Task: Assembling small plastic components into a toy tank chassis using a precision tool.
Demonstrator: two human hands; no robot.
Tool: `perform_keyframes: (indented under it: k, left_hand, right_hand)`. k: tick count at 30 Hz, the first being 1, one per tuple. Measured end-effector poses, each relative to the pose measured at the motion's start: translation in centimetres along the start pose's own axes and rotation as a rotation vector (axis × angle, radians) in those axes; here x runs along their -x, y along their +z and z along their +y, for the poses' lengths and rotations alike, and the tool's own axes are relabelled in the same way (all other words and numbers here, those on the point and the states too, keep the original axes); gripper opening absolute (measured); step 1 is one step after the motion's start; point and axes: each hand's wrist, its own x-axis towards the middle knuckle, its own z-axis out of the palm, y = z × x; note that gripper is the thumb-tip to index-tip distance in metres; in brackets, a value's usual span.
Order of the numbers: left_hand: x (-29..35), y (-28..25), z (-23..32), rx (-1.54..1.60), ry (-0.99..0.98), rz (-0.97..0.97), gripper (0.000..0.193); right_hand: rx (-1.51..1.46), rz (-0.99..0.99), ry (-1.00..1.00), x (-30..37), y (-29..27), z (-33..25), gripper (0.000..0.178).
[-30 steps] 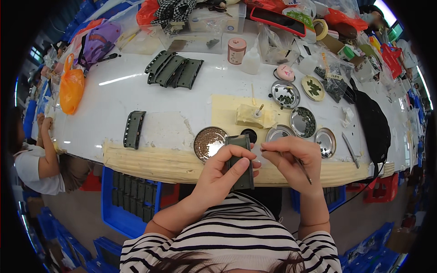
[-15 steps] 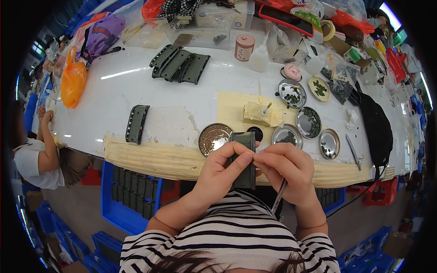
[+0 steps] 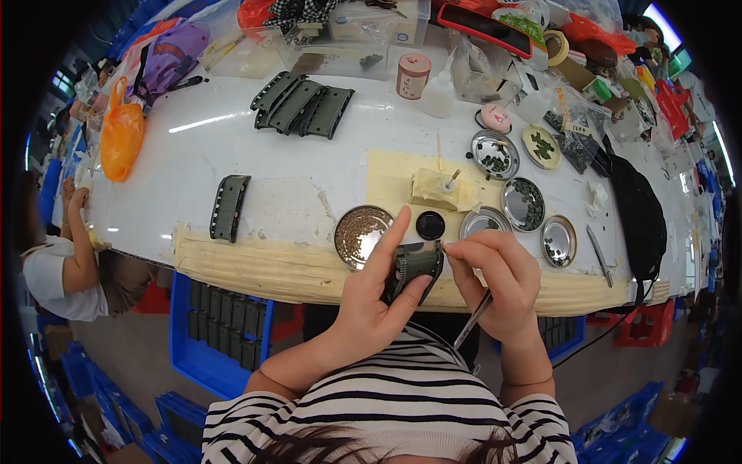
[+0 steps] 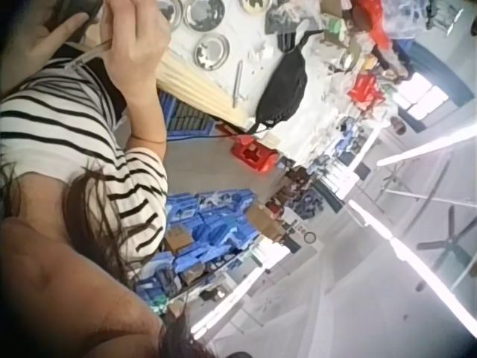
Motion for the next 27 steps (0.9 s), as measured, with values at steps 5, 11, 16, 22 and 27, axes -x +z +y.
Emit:
perform_keyframes:
  k: [5, 11, 16, 22, 27]
  left_hand:
    - [0.1, -0.15, 0.23, -0.035, -0.019, -0.043, 0.059]
    - [0.13, 0.15, 0.15, -0.007, 0.002, 0.003, 0.057]
    - [0.14, -0.24, 0.35, -0.029, -0.027, -0.068, 0.058]
    - [0.15, -0.14, 0.32, 0.099, -0.071, -0.063, 0.059]
    - [0.04, -0.28, 0.14, 0.179, -0.091, -0.081, 0.06]
  right_hand:
    - [0.063, -0.015, -0.06, 0.05, -0.05, 0.23, 0.033]
    - [0.111, -0.025, -0.101, 0.27, -0.04, 0.45, 0.034]
    - [0.131, -0.052, -0.116, 0.38, -0.11, 0.5, 0.036]
    - [0.098, -0.154, -0.08, 0.32, -0.83, 0.3, 0.039]
    - [-0.025, -0.132, -0.013, 0.11, -0.75, 0.37, 0.033]
